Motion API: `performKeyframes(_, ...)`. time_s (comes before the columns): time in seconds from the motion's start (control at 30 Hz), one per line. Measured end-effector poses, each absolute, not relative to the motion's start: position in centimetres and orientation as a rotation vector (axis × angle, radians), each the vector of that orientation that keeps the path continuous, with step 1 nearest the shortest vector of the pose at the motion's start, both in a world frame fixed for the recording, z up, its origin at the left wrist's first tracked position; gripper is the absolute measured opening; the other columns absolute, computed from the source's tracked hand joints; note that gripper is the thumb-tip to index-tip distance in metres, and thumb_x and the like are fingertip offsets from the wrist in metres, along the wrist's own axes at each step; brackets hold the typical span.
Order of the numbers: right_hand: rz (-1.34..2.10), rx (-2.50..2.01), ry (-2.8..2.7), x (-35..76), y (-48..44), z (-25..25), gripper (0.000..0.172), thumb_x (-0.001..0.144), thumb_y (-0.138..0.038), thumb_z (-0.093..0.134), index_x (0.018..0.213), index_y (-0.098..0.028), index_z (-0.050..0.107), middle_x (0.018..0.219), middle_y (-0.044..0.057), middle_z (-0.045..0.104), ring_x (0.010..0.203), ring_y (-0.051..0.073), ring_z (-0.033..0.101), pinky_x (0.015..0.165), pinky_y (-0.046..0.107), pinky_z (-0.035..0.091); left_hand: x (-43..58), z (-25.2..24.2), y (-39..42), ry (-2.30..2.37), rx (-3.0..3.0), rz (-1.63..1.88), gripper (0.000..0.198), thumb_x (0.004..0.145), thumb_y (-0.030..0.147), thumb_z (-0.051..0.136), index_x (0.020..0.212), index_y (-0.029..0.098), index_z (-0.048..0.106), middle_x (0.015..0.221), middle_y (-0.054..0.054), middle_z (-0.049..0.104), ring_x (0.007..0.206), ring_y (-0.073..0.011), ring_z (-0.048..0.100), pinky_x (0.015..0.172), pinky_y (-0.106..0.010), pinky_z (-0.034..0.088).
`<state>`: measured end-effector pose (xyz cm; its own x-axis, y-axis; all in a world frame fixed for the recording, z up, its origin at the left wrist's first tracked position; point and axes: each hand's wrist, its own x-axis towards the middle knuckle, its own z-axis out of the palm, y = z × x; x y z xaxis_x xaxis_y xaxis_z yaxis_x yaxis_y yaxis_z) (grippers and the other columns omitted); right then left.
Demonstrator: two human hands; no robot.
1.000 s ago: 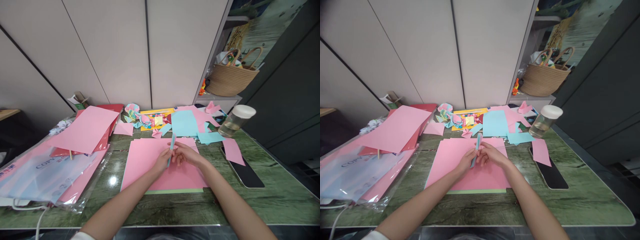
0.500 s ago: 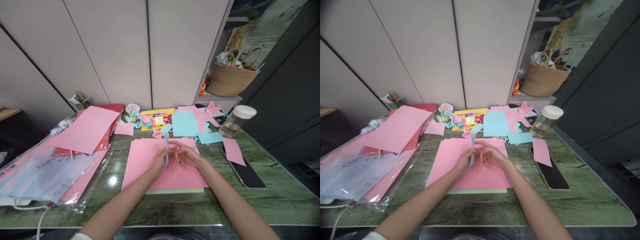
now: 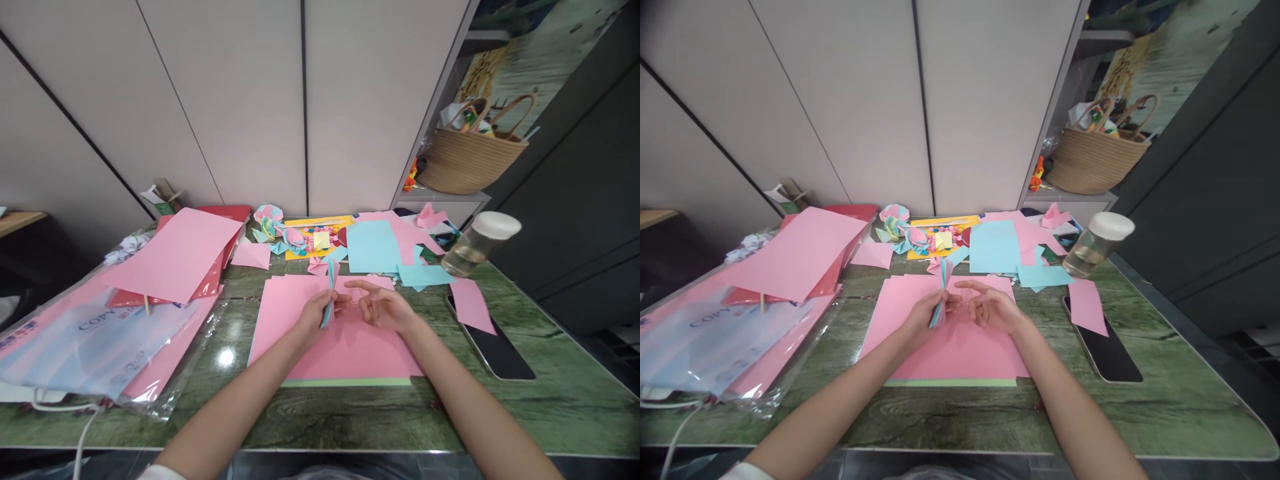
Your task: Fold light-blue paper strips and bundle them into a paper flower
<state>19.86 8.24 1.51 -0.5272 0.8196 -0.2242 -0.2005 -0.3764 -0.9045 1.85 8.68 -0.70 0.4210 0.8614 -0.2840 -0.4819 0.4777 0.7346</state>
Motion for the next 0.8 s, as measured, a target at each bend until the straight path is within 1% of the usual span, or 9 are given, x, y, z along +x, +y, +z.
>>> performKeyframes(0.1, 1.972, -0.889, -1.167, 19.5, 8.2, 1.3, 0.056, 0.065, -0.018, 0.037, 0.121, -0.017, 0.039, 0.046, -0.003, 0.053, 0.034, 0.010, 0.045, 0.038, 0.020, 0.031, 1.9, -1.0, 8.8, 0.710, 0.626, 0.923, 0.013, 0.075, 0.025, 0.050, 0.067, 0.014, 0.049, 0.087, -0.009, 0.066, 0.077, -0.0166, 0.060, 0.076, -0.030, 0.041)
performKeyframes(0.2, 2.029, -0.812, -1.173, 19.2, 8.2, 1.0, 0.060, 0.066, -0.017, 0.037, 0.126, -0.020, 0.034, 0.047, -0.004, 0.054, 0.033, 0.010, 0.044, 0.038, 0.019, 0.031, 2.0, -1.1, 8.7, 0.698, 0.657, 0.909, 0.016, 0.075, 0.027, 0.050, 0.065, 0.014, 0.047, 0.091, -0.011, 0.066, 0.081, -0.0183, 0.061, 0.078, -0.032, 0.040)
performKeyframes(0.3, 2.069, -0.736, -1.141, 19.1, 8.2, 0.7, 0.062, 0.067, -0.017, 0.037, 0.129, -0.020, 0.030, 0.048, -0.004, 0.054, 0.032, 0.009, 0.044, 0.036, 0.019, 0.029, 1.9, -0.8, 8.6, 0.653, 0.691, 0.877, 0.019, 0.074, 0.030, 0.053, 0.065, 0.014, 0.047, 0.097, -0.013, 0.064, 0.084, -0.0199, 0.061, 0.076, -0.031, 0.040)
performKeyframes(0.4, 2.086, -0.652, -1.114, 19.2, 8.2, 0.7, 0.060, 0.068, -0.017, 0.037, 0.128, -0.019, 0.031, 0.045, -0.005, 0.052, 0.030, 0.009, 0.041, 0.034, 0.018, 0.027, 1.7, -0.7, 8.6, 0.583, 0.703, 0.832, 0.020, 0.075, 0.032, 0.052, 0.068, 0.013, 0.049, 0.101, -0.014, 0.063, 0.084, -0.0199, 0.060, 0.073, -0.029, 0.040)
performKeyframes(0.47, 2.098, -0.598, -1.119, 19.3, 8.2, 0.7, 0.055, 0.069, -0.018, 0.035, 0.124, -0.018, 0.033, 0.044, -0.005, 0.052, 0.028, 0.009, 0.038, 0.033, 0.018, 0.026, 1.6, -0.5, 8.6, 0.539, 0.703, 0.809, 0.020, 0.076, 0.031, 0.052, 0.068, 0.013, 0.049, 0.101, -0.015, 0.063, 0.085, -0.0200, 0.060, 0.075, -0.029, 0.040)
performKeyframes(0.57, 2.115, -0.516, -1.114, 19.3, 8.1, 0.9, 0.042, 0.071, -0.019, 0.034, 0.112, -0.019, 0.039, 0.043, -0.006, 0.051, 0.026, 0.008, 0.036, 0.031, 0.018, 0.026, 1.6, -0.3, 8.6, 0.491, 0.688, 0.810, 0.018, 0.075, 0.029, 0.053, 0.066, 0.013, 0.049, 0.098, -0.016, 0.064, 0.089, -0.0209, 0.059, 0.082, -0.032, 0.039)
performKeyframes(0.63, 2.119, -0.490, -1.109, 19.5, 8.0, 1.1, 0.035, 0.072, -0.019, 0.034, 0.107, -0.021, 0.039, 0.043, -0.006, 0.052, 0.026, 0.008, 0.036, 0.031, 0.018, 0.026, 1.7, -0.1, 8.6, 0.465, 0.675, 0.817, 0.019, 0.076, 0.028, 0.052, 0.064, 0.014, 0.048, 0.097, -0.015, 0.064, 0.091, -0.0209, 0.059, 0.086, -0.033, 0.038)
performKeyframes(0.73, 2.138, -0.502, -1.149, 19.9, 7.8, 1.3, 0.027, 0.072, -0.021, 0.038, 0.099, -0.020, 0.039, 0.047, -0.005, 0.055, 0.028, 0.009, 0.041, 0.030, 0.017, 0.028, 1.9, 0.0, 8.5, 0.443, 0.678, 0.815, 0.020, 0.077, 0.029, 0.051, 0.064, 0.014, 0.049, 0.090, -0.013, 0.065, 0.088, -0.0196, 0.059, 0.086, -0.033, 0.038)
performKeyframes(0.8, 2.201, -0.481, -1.221, 20.2, 7.6, 1.3, 0.019, 0.072, -0.023, 0.042, 0.090, -0.019, 0.041, 0.048, -0.003, 0.057, 0.032, 0.010, 0.047, 0.031, 0.016, 0.031, 2.0, -0.1, 8.5, 0.443, 0.698, 0.811, 0.019, 0.077, 0.028, 0.052, 0.065, 0.014, 0.049, 0.080, -0.010, 0.065, 0.079, -0.0173, 0.060, 0.081, -0.032, 0.040)
